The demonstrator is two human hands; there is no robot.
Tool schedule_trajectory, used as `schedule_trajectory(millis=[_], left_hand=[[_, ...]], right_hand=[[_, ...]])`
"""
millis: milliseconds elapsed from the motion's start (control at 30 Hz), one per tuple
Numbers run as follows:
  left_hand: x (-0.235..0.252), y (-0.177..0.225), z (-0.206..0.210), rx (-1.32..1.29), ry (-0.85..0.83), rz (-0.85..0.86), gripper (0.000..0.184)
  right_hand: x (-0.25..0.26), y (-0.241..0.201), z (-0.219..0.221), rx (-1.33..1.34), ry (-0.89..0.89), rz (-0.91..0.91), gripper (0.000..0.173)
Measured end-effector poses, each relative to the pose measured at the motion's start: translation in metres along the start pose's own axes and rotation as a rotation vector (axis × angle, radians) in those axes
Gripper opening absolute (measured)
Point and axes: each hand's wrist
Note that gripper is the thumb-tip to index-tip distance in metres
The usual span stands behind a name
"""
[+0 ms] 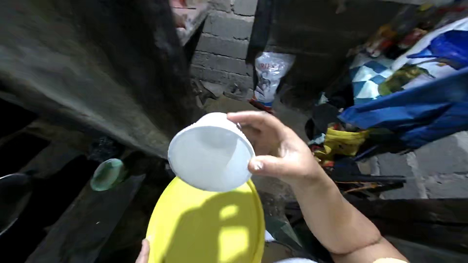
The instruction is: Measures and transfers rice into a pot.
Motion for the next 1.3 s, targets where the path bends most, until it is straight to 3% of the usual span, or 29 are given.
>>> schedule_trajectory(millis=[100,167,400,567,667,833,967,1167,1233,1300], left_hand=[[0.035,-0.028,0.069,-0.104,-0.206,-0.15,0.056],[0.057,-0.046,0.123,-0.147,-0.232,-0.201,0.056],[0.165,-0.077,0.288,-0.127,-0.298,-0.232,0.049],[0.259,-0.059,0.405,-0.064,-0.415,-0.215,0.051],[0.296,-0.033,0.482,-0.008,-0.5,-0.181,0.049],[0.346,-0.02,0.588,0.059,-0.651,-0.22,0.048],[0.369,-0.038,0.659,0.023,-0.736,-0.237,0.047],[0.381,-0.079,0.738,-0.033,-0.703,-0.16,0.049],[0.387,-0.088,0.762,-0.007,-0.634,-0.096,0.046],[0.383,-0.095,0.788,0.04,-0.576,-0.037,0.04]], right_hand=[[-0.013,-0.014,-0.051,-0.173,0.107,-0.045,0.069],[-0.022,-0.017,-0.084,-0.29,0.147,-0.044,0.07],[-0.018,0.004,-0.212,-0.42,0.227,0.25,0.062],[-0.001,0.001,-0.333,-0.298,0.662,0.308,0.072],[0.002,-0.028,-0.402,-0.235,0.843,0.286,0.061],[-0.005,-0.11,-0.517,-0.446,1.213,0.163,0.035],[-0.017,-0.187,-0.634,-0.719,1.45,0.219,0.046],[-0.042,-0.243,-0.82,-0.982,1.592,0.457,0.066],[-0.051,-0.243,-0.878,-1.177,1.508,0.654,0.069],[-0.07,-0.231,-0.931,-1.388,1.338,1.021,0.074]])
Point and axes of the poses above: each hand's wrist, its own x-axis towards the middle knuckle, its own z-axis out of the palm, y = z × x
